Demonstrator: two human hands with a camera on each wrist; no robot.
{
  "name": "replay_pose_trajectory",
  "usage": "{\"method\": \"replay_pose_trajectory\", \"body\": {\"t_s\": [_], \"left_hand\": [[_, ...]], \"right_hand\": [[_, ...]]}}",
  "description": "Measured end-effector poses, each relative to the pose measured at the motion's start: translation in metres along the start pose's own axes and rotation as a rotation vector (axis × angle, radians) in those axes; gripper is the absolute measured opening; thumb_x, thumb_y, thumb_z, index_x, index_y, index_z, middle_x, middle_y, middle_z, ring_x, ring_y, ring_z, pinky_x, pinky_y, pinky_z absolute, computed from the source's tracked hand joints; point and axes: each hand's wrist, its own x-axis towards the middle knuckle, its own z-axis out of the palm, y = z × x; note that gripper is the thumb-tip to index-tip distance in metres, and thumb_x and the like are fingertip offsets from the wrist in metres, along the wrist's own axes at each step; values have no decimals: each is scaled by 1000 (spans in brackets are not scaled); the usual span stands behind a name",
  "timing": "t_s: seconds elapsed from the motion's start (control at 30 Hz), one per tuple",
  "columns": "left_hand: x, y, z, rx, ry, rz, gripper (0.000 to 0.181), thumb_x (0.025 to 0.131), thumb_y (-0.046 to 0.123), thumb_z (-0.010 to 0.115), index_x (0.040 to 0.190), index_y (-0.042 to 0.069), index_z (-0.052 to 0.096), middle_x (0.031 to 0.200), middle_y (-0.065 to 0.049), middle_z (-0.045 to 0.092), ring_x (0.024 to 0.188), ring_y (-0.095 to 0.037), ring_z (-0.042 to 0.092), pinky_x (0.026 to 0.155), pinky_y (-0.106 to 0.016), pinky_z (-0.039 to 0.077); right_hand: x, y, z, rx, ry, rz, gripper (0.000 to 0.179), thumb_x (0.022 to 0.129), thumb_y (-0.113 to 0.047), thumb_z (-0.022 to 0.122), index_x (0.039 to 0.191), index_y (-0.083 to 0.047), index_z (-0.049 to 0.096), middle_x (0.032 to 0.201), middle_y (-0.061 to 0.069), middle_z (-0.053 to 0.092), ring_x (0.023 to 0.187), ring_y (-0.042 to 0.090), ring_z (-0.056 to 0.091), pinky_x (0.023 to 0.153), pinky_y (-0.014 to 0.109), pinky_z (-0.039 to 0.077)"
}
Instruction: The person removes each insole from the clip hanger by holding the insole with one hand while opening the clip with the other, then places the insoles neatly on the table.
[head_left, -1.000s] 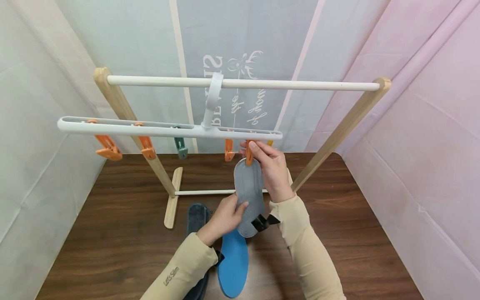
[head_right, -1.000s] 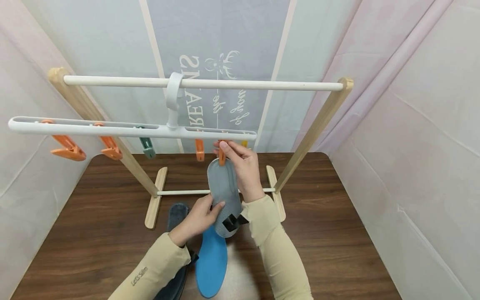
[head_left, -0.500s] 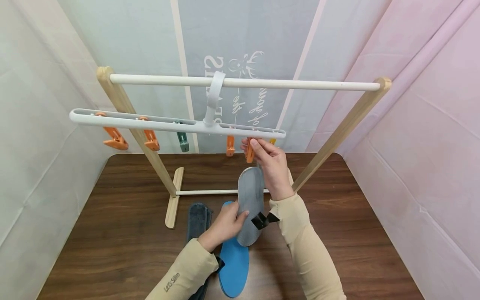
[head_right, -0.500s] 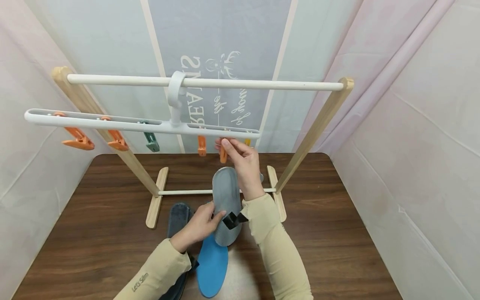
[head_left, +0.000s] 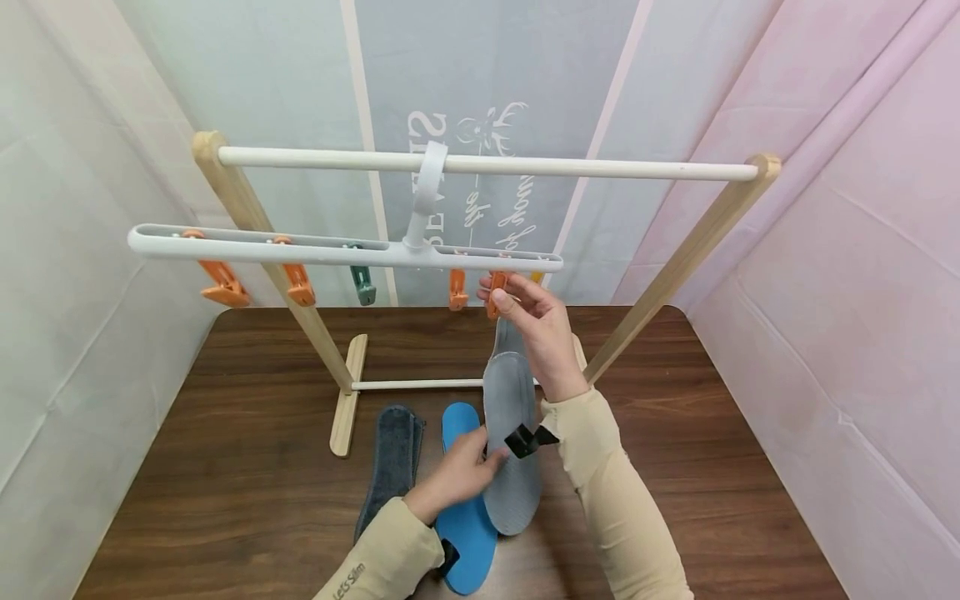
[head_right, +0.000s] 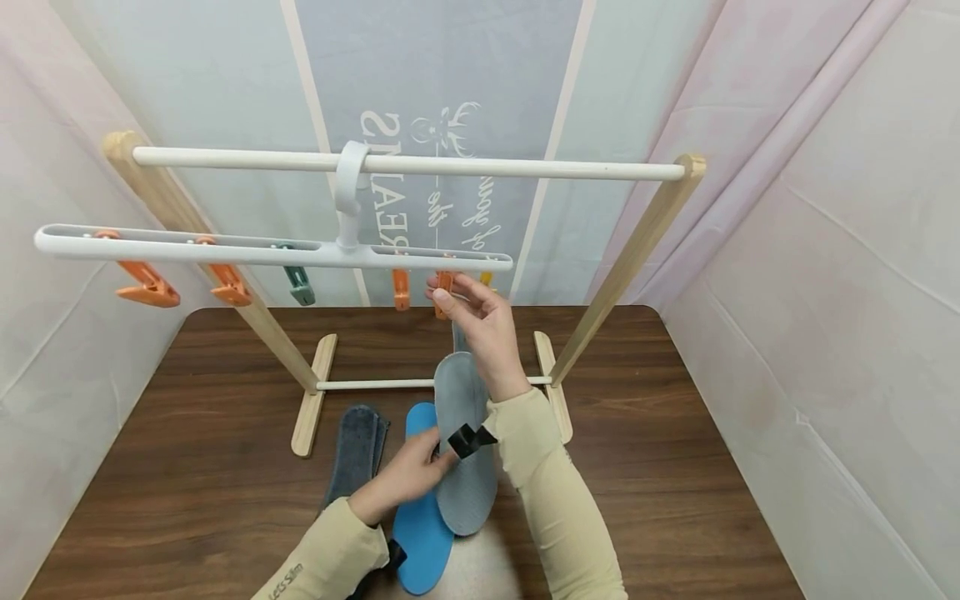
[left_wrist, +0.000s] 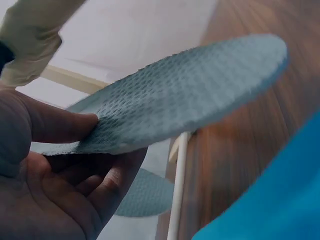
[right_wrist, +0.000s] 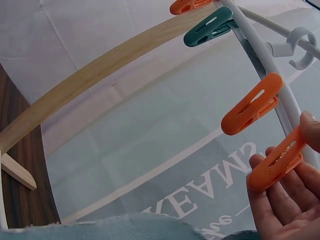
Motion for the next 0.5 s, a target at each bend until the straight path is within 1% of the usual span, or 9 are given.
{"method": "replay_pose_trajectory", "body": {"t_s": [0.07, 0.13, 0.17, 0.2, 0.3, 0.33, 0.43, 0.5], "left_hand": [[0, 1, 2, -32, 0, -18, 31, 99, 14, 54, 124, -4, 53, 109, -21, 63, 89, -32, 63, 66, -29, 49], [1, 2, 4, -53, -4, -36, 30, 99, 14, 54, 122, -4, 55, 99, -19, 63, 79, -27, 60, 61, -29, 46], [1, 3, 6, -60, -4, -38, 30, 98, 14, 55, 122, -4, 55, 97, -18, 63, 78, -24, 60, 61, -29, 46], [1, 3, 9, -64, -7, -47, 28, 98, 13, 56, 120, -4, 56, 90, -15, 62, 72, -20, 57, 58, -27, 44], [1, 2, 18, -101, -32, -86, 24, 96, 12, 58, 113, -5, 58, 74, -5, 53, 61, -10, 45, 53, -25, 37], [2, 2, 21, -112, -38, -101, 22, 95, 13, 59, 110, -4, 59, 71, -2, 50, 59, -7, 43, 52, -24, 36], [3, -1, 33, -141, -53, -141, 20, 94, 13, 61, 104, -4, 60, 62, 4, 41, 52, -5, 36, 48, -23, 31], [3, -3, 41, -151, -60, -162, 22, 93, 13, 61, 106, -5, 60, 57, 5, 35, 48, -5, 30, 45, -23, 26]], "right_hand": [[-1, -1, -1, -11, -10, 5, 41, 94, -10, 61, 129, 9, 53, 111, 0, 70, 107, 20, 66, 106, 41, 42], [-1, -1, -2, -16, -12, 8, 41, 94, -10, 61, 130, 8, 53, 112, 0, 70, 109, 21, 65, 107, 40, 41], [-1, -2, -2, -19, -11, 10, 39, 94, -11, 61, 129, 6, 54, 112, 0, 70, 109, 21, 65, 107, 39, 40], [-2, -2, -3, -18, -11, 9, 39, 94, -10, 60, 129, 6, 54, 112, 1, 70, 110, 22, 65, 107, 39, 40], [-2, -3, -4, -28, -2, 9, 35, 94, -12, 61, 127, 0, 58, 112, 0, 70, 110, 20, 64, 104, 38, 42], [-2, -3, -4, -32, 1, 10, 33, 94, -13, 61, 126, -3, 59, 113, 0, 70, 110, 20, 64, 103, 38, 42], [-3, -2, -6, -46, 9, 10, 32, 94, -15, 62, 125, -6, 60, 114, 1, 70, 110, 21, 63, 101, 40, 43], [-4, -2, -7, -51, 12, 13, 33, 95, -16, 61, 126, -6, 60, 115, 2, 69, 112, 21, 63, 103, 41, 42]]}}
